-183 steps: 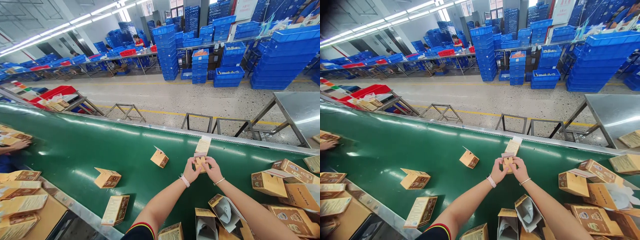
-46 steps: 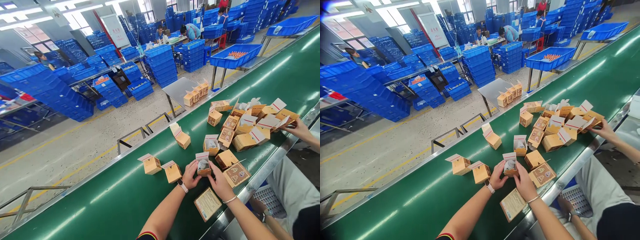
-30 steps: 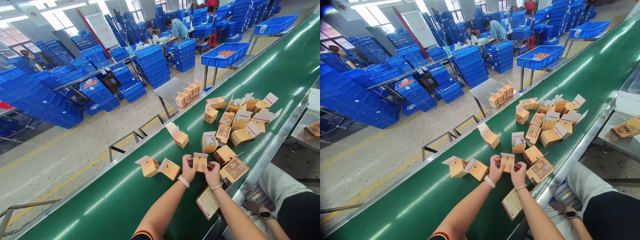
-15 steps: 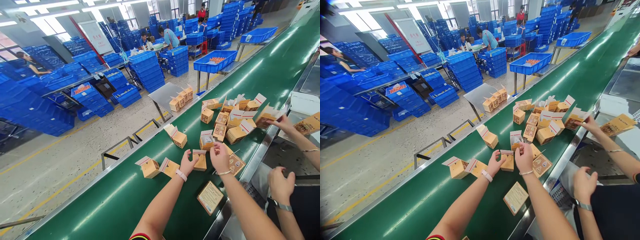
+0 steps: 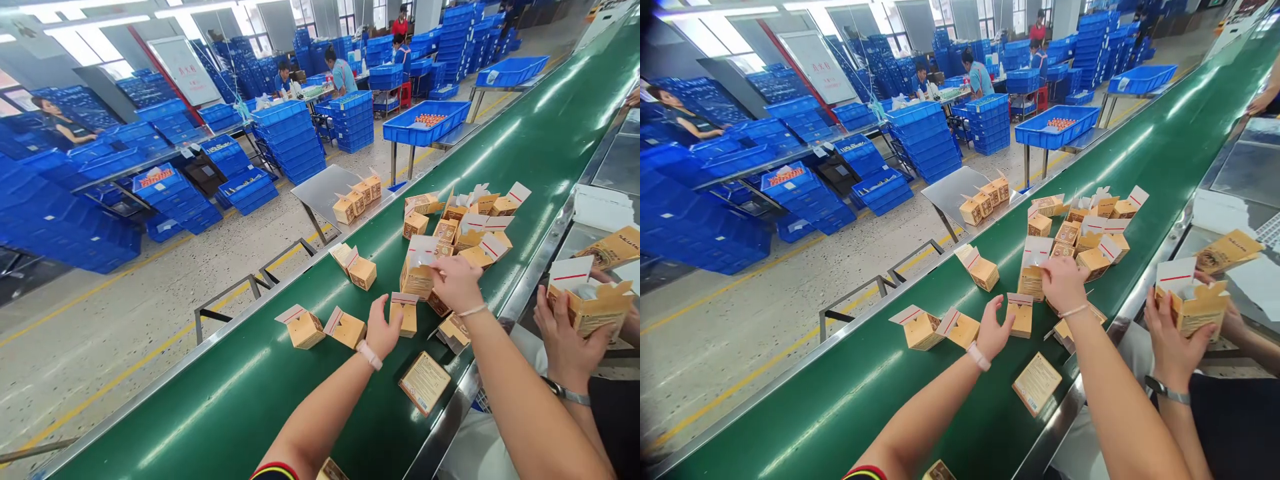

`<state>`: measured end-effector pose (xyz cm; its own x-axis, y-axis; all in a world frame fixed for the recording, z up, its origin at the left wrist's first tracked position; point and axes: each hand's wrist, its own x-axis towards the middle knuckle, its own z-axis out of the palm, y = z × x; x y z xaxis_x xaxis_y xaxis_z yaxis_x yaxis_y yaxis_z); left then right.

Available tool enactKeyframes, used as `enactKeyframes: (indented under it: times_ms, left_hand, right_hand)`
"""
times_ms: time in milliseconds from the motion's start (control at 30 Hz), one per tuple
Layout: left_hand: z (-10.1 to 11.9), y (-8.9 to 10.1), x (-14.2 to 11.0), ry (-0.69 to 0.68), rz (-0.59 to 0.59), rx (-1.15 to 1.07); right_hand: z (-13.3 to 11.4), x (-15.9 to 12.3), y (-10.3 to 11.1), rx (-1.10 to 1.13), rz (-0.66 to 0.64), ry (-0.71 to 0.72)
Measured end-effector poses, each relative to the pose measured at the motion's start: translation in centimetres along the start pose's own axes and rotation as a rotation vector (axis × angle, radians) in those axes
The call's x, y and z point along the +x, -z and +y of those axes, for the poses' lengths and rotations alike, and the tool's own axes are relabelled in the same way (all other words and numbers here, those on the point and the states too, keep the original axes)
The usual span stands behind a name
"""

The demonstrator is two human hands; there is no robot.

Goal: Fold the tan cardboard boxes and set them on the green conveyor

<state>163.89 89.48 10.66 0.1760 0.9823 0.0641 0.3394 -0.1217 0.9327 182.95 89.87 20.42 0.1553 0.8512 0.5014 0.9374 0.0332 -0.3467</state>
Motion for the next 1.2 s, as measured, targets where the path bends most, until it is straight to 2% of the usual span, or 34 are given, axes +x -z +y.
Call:
enactKeyframes:
  times_ms: [67,133,200,267,367,433,500,600,667,767,833,933,1067,1133,1200]
  left_hand:
    - [0.3,2.4,-3.0,-0.225,0.045,-0.036]
    - [-0.4,5.0,-6.2,-0.439,0.139,-0.051]
    - [-2.2,7.5,-9.1,-0.594,0.172,0.007]
    - [-4.9,9.4,-11.2,-0.668,0.089,0.144]
    - [-9.4,11.2,-12.6,-0.722,-0.088,0.352]
    - [-11.8,11.8,-12.4,-0.752,-0.194,0.449]
    - [-13.0,12.1,-11.4,-0.793,-0.268,0.485]
    - [-12.8,12.0,-9.3,-0.855,-0.338,0.459]
    - [-11.9,11.6,-7.9,-0.848,-0.379,0.432]
    - [-10.7,11.2,-6.4,-0.728,-0.363,0.388]
    - [-10.4,11.2,-5.7,-0.695,-0.353,0.376]
    - [-10.9,11.7,-4.8,-0.826,-0.433,0.442]
    - [-11.9,12.1,-4.2,-1.024,-0.435,0.560]
    - [-12.0,11.6,-4.3,-1.072,-0.454,0.582]
    - [-11.7,10.6,-4.5,-1.055,-0.499,0.605]
  right_hand:
    - [-1.7,-0.8,3.6,0.126,0.055,0.067]
    - [-4.6,-2.8,6.5,0.249,0.063,0.182]
    - [-8.1,-5.9,7.3,0.291,0.045,0.252]
    - [-11.1,-9.6,5.4,0.331,0.050,0.287]
    - [-13.1,-15.3,-0.4,0.408,0.045,0.290]
    - [-12.5,-18.4,-4.3,0.464,0.085,0.356]
    - [-11.2,-20.7,-7.3,0.492,0.137,0.354]
    - [-9.2,-22.6,-10.1,0.442,0.169,0.201]
    - [-8.5,-22.9,-11.1,0.413,0.152,0.185]
    - [-8.2,-22.7,-11.9,0.424,0.135,0.305]
    - [-8.1,-22.5,-11.8,0.454,0.114,0.395]
    - [-8.0,-22.8,-11.4,0.501,0.050,0.457]
    - [-7.5,-23.5,-11.4,0.538,0.025,0.371]
    - [-6.9,-23.4,-11.7,0.530,0.023,0.322]
    - [-6.2,-22.8,-12.1,0.514,0.016,0.322]
